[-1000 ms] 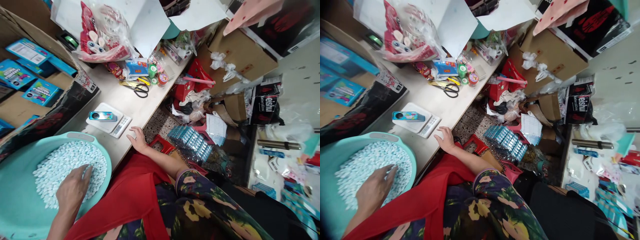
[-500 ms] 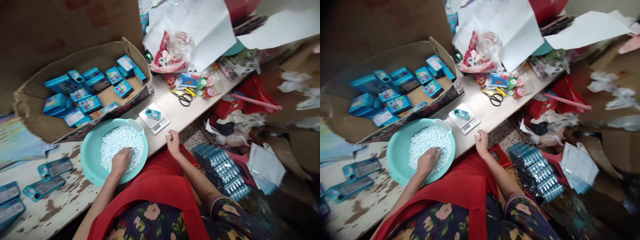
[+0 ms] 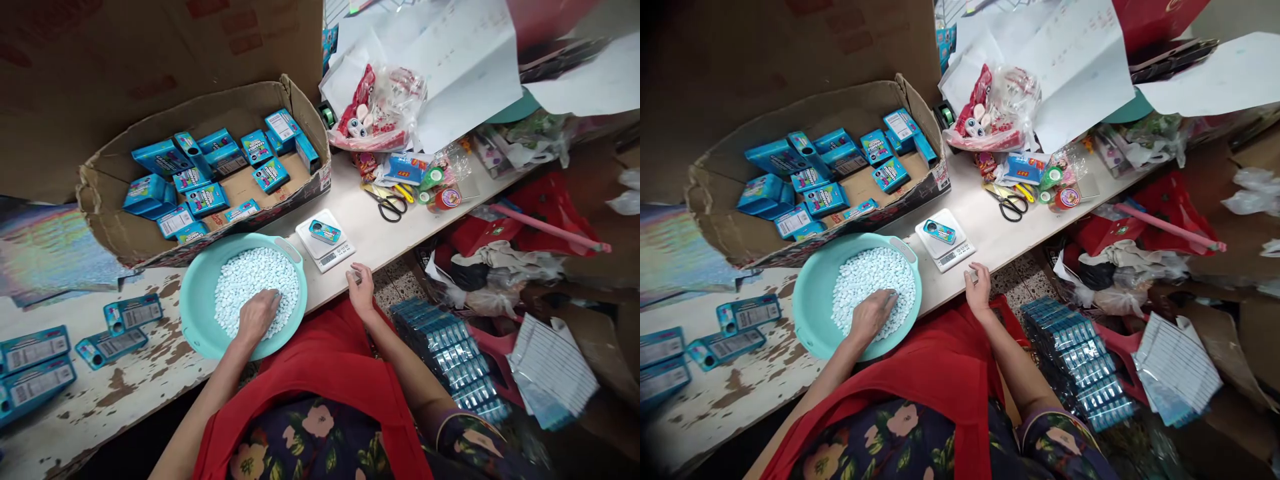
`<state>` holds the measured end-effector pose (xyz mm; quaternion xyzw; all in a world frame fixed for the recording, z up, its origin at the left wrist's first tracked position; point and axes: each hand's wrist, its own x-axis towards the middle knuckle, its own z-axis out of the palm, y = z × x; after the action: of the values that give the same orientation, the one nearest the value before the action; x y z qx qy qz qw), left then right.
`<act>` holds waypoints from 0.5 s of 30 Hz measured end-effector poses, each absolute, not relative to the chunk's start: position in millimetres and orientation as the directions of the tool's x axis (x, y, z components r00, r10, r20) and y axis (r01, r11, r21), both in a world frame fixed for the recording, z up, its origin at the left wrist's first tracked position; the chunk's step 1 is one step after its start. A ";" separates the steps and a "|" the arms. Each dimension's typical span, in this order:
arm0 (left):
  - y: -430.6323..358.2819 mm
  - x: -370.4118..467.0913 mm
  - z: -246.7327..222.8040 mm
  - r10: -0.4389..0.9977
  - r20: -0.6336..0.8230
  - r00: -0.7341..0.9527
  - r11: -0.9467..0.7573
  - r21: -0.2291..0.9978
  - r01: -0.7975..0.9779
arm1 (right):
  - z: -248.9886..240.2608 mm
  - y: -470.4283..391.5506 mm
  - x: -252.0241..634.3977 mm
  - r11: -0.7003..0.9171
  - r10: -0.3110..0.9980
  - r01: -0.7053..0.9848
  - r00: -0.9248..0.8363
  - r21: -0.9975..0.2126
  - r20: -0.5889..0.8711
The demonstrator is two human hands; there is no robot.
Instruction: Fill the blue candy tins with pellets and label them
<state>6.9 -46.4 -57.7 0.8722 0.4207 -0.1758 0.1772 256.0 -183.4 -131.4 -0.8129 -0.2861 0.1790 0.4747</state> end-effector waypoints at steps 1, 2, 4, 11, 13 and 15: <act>-45.3 7.0 -57.7 0.677 -0.446 0.585 -0.583 0.160 0.797 | -131.6 -183.1 256.5 -0.384 0.637 0.295 0.771 -0.875 -0.020; -43.8 7.0 -57.7 0.684 -0.433 0.587 -0.583 0.159 0.797 | -131.6 -182.8 257.1 -0.383 0.639 0.295 0.769 -0.875 -0.020; -40.1 7.2 -58.1 0.706 -0.393 0.589 -0.580 0.157 0.800 | -130.7 -181.7 259.0 -0.381 0.643 0.295 0.766 -0.876 -0.021; -29.5 12.9 -60.5 0.756 -0.266 0.599 -0.581 0.151 0.800 | -116.2 -152.8 278.7 -0.328 0.649 0.339 0.759 -0.882 0.050; -28.9 16.1 -59.6 0.763 -0.252 0.595 -0.576 0.152 0.803 | -110.1 -135.8 286.3 -0.291 0.661 0.352 0.746 -0.890 0.079; -29.5 19.2 -58.4 0.770 -0.248 0.588 -0.568 0.156 0.808 | -104.6 -117.7 292.6 -0.258 0.689 0.361 0.719 -0.896 0.092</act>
<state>19.2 -29.5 -58.4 0.8820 0.4473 -0.0761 0.1271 292.6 -117.7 -104.6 -0.7763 -0.3381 0.1617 0.5069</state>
